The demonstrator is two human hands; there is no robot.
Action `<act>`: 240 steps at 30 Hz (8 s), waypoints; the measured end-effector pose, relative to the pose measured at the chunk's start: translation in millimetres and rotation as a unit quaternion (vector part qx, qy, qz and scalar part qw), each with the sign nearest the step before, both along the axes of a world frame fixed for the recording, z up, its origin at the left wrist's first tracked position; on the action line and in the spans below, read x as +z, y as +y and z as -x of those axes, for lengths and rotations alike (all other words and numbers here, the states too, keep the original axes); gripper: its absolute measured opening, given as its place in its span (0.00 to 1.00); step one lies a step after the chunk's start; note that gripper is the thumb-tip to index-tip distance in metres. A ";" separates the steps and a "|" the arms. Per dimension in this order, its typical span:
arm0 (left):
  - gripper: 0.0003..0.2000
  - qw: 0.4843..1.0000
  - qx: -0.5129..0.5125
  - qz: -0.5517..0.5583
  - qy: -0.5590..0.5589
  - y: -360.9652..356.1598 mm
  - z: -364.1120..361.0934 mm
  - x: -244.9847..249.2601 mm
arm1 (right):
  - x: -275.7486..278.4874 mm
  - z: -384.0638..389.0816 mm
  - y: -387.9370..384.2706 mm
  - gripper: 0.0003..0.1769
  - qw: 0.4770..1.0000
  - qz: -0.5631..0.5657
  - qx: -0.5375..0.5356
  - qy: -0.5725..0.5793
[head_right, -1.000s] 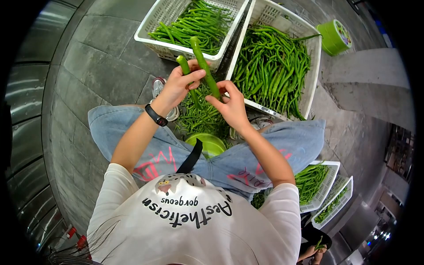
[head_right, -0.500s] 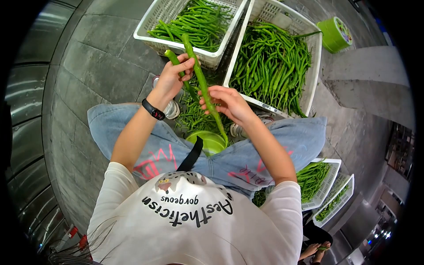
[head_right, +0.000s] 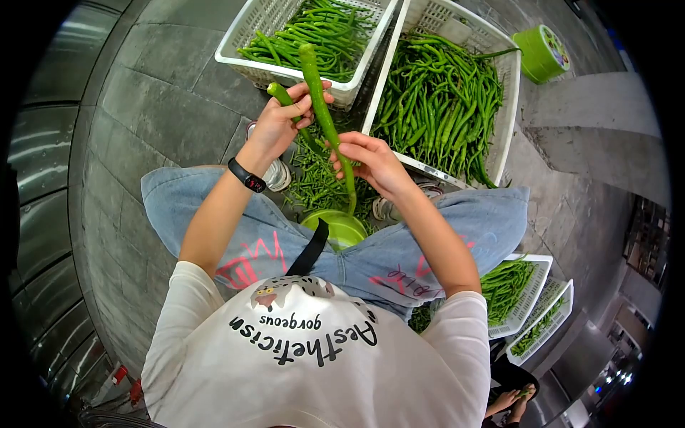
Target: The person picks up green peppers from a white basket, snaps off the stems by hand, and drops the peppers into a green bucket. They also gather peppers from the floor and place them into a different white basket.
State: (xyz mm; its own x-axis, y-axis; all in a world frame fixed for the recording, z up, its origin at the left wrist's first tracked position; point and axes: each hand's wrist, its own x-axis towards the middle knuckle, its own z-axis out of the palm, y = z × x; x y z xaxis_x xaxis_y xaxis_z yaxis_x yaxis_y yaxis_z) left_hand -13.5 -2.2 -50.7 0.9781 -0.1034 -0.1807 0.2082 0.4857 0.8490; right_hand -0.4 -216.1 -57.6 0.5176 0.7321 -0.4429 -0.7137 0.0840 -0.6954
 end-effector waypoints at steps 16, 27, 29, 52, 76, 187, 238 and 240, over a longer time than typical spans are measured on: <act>0.20 0.997 0.043 -0.064 -0.012 -3.7 0.7 9.4 | -14.1 4.5 5.3 0.13 0.958 0.097 -0.137 -0.235; 0.10 0.988 0.102 -0.117 0.012 -3.3 -3.1 -5.2 | -19.1 6.4 4.7 0.11 0.942 0.117 -0.136 -0.283; 0.07 0.984 0.127 -0.120 0.023 -4.1 -4.0 -4.1 | -17.8 5.8 3.2 0.09 0.957 0.117 -0.093 -0.250; 0.10 0.974 0.128 -0.132 0.132 -11.6 0.8 -0.9 | -13.4 7.7 0.7 0.17 0.989 0.004 0.123 -0.077; 0.07 0.983 -0.109 -0.100 0.113 -26.9 5.8 -15.3 | -27.3 4.6 1.8 0.14 0.999 0.054 0.000 0.010; 0.15 0.927 0.357 0.117 -0.016 94.7 3.5 55.4 | 37.2 -122.8 174.3 0.23 0.966 0.007 0.090 -0.243; 0.05 0.983 0.060 0.086 0.154 1.9 -7.4 23.7 | -185.3 -191.0 -80.2 0.10 0.929 0.277 -0.247 -0.009; 0.06 0.984 0.049 0.078 0.153 -3.5 -7.4 23.0 | -156.8 -196.9 -88.1 0.09 0.940 0.236 -0.244 0.031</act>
